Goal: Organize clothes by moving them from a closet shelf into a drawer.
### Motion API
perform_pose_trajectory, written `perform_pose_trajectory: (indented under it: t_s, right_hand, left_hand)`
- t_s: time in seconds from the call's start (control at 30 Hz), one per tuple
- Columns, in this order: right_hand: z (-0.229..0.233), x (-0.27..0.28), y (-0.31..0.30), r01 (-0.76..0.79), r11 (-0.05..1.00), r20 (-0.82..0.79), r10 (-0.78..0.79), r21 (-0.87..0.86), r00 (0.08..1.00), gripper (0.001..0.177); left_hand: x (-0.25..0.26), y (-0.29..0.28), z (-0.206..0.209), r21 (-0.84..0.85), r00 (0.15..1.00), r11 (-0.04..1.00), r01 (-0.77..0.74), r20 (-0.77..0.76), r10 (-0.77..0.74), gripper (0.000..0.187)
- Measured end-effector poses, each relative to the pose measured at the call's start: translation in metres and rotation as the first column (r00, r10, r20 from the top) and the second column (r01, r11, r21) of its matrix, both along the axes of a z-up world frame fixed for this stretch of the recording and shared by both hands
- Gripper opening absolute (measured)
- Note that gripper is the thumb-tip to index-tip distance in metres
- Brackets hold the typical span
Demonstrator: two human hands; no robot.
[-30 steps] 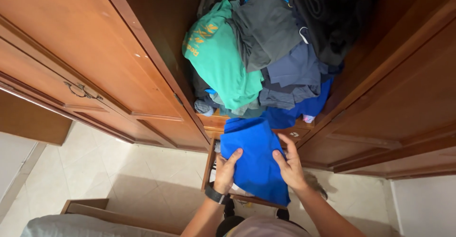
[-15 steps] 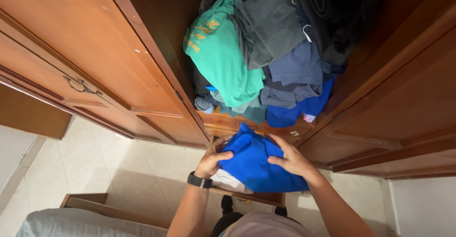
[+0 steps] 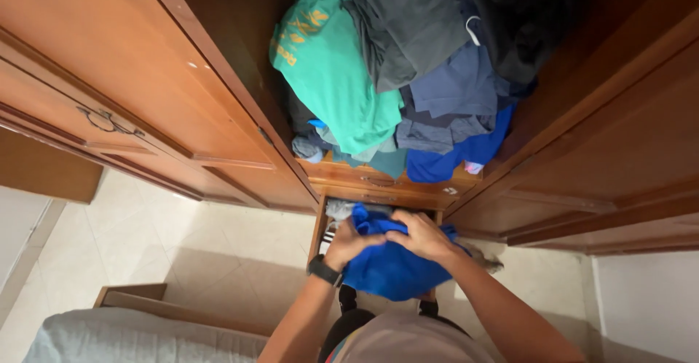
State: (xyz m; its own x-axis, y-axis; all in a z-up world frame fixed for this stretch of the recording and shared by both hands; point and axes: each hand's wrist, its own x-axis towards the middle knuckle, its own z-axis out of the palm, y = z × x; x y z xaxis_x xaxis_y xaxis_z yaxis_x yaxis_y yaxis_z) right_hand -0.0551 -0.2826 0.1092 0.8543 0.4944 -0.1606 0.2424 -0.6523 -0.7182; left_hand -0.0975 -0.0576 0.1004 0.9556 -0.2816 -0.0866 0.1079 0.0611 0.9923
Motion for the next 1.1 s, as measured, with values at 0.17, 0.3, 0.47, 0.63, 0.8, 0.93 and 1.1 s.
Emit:
perform_pose_trajectory:
  t_s: [0.17, 0.3, 0.47, 0.63, 0.8, 0.93, 1.1]
  right_hand:
    - [-0.033, 0.019, -0.021, -0.170, 0.971, -0.060, 0.183, 0.168, 0.981, 0.081]
    - [-0.046, 0.022, -0.040, -0.499, 0.864, -0.604, 0.366, -0.062, 0.708, 0.071]
    - [-0.149, 0.009, -0.081, -0.172, 0.985, -0.761, 0.103, -0.011, 0.640, 0.084]
    - [-0.208, -0.038, -0.085, 0.569, 0.786, -0.953, 0.082, 0.241, 0.290, 0.093]
    - [-0.269, -0.077, -0.082, 0.589, 0.742, -0.920, 0.096, 0.321, 0.381, 0.084]
    - [-0.286, -0.087, -0.069, 0.701, 0.697, -0.961, -0.062, 0.151, 0.268, 0.080]
    - [-0.274, -0.066, -0.043, 0.656, 0.718, -0.941, -0.006, 0.232, 0.339, 0.085]
  left_hand:
    - [0.004, 0.020, -0.073, -0.035, 0.948, 0.972, -0.233, -0.232, 0.219, 0.023]
    - [-0.008, 0.040, -0.124, 0.040, 0.936, 0.951, -0.307, -0.170, 0.310, 0.025]
    - [-0.031, 0.060, -0.187, 0.094, 0.871, 0.945, -0.314, -0.366, 0.326, 0.027]
    - [-0.057, 0.062, -0.252, 0.194, 0.615, 0.900, -0.390, -0.672, 0.412, 0.038]
    - [-0.072, 0.055, -0.287, 0.046, 0.560, 0.913, -0.405, -0.777, 0.287, 0.036]
    - [-0.065, 0.058, -0.293, 0.107, 0.472, 0.911, -0.398, -0.828, 0.303, 0.034]
    - [-0.038, 0.081, -0.337, 0.175, 0.607, 0.906, -0.386, -0.691, 0.392, 0.030]
